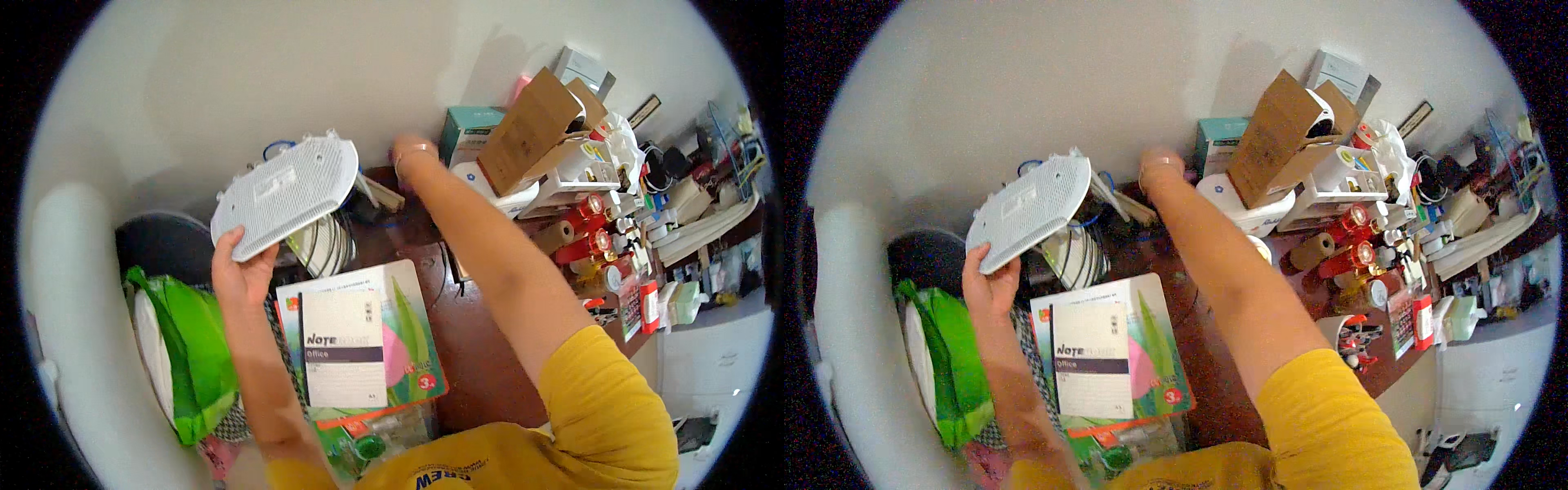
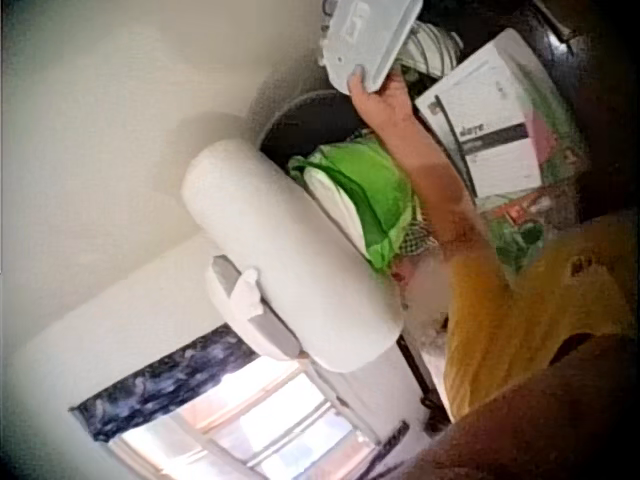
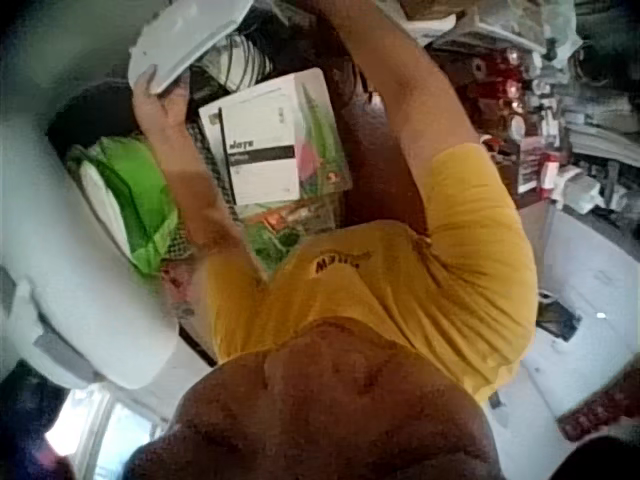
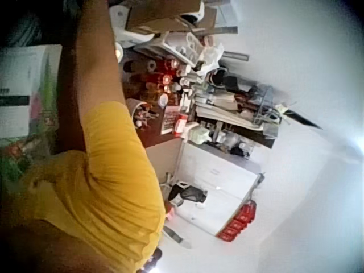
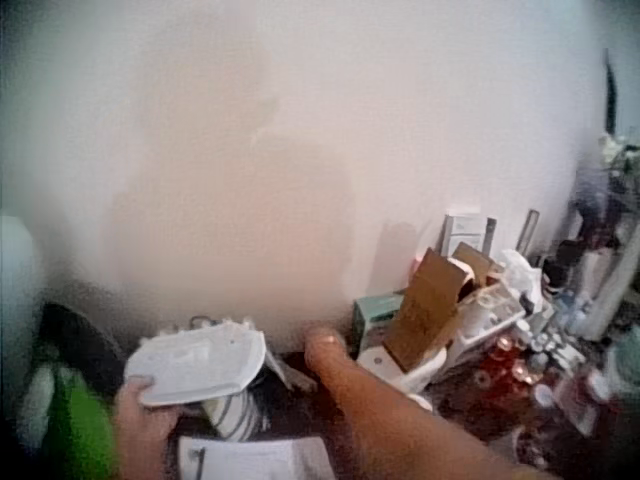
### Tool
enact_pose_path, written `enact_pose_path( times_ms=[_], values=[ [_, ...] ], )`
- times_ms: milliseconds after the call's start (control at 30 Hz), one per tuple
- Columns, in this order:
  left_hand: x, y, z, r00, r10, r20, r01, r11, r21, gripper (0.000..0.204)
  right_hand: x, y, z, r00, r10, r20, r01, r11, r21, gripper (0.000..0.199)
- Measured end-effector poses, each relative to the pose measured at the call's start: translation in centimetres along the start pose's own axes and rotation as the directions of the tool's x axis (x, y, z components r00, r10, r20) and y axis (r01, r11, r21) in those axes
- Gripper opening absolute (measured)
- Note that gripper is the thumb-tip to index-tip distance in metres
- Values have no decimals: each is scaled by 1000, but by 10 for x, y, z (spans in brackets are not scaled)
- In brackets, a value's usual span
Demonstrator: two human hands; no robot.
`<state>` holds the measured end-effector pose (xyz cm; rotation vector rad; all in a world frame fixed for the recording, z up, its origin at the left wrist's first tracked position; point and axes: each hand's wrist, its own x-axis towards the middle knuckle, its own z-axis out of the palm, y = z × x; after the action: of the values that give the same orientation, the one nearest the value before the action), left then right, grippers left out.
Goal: The person wipes the surface of a cluttered desk and various objects on it with a cloth. The person moves books, a notebook, a box, and an electronic device while wiping different parts of the desk.
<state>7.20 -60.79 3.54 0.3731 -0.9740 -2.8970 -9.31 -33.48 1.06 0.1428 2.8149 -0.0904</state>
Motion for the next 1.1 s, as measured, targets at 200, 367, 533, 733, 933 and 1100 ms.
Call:
enact_pose_path(
  times_ms=[200, 367, 533, 733, 933, 1100],
  values=[
    [0, -1, 2, 999, 30, 26, -30, 1000, 9, 46, -23, -5, -28, 998, -61, 16, 62, 996, -70, 32],
    [2, -6, 14, 1000, 25, 9, -25, 1000, -3, 46, -22, 15, 103, 971, 10, 239, -41, 992, 122, 44],
    [1, -5, 3, 999, 32, 18, -33, 999, 5, 46, -60, 2, 155, 968, 246, -45, -195, 854, 482, 83],
    [3, -4, -3, 995, -9, 104, 7, 1000, 20, 46, -22, 20, 125, 969, 218, 115, -243, 764, 598, 73],
    [5, -11, 5, 1000, 10, 4, -10, 1000, -5, 45, -32, 20, 131, 975, 223, 24, -220, 930, 293, 40],
    [5, -7, -3, 1000, 12, 19, -13, 999, 45, 44, -85, 41, 136, 999, -14, 32, 6, 976, 218, 32]
  ],
)
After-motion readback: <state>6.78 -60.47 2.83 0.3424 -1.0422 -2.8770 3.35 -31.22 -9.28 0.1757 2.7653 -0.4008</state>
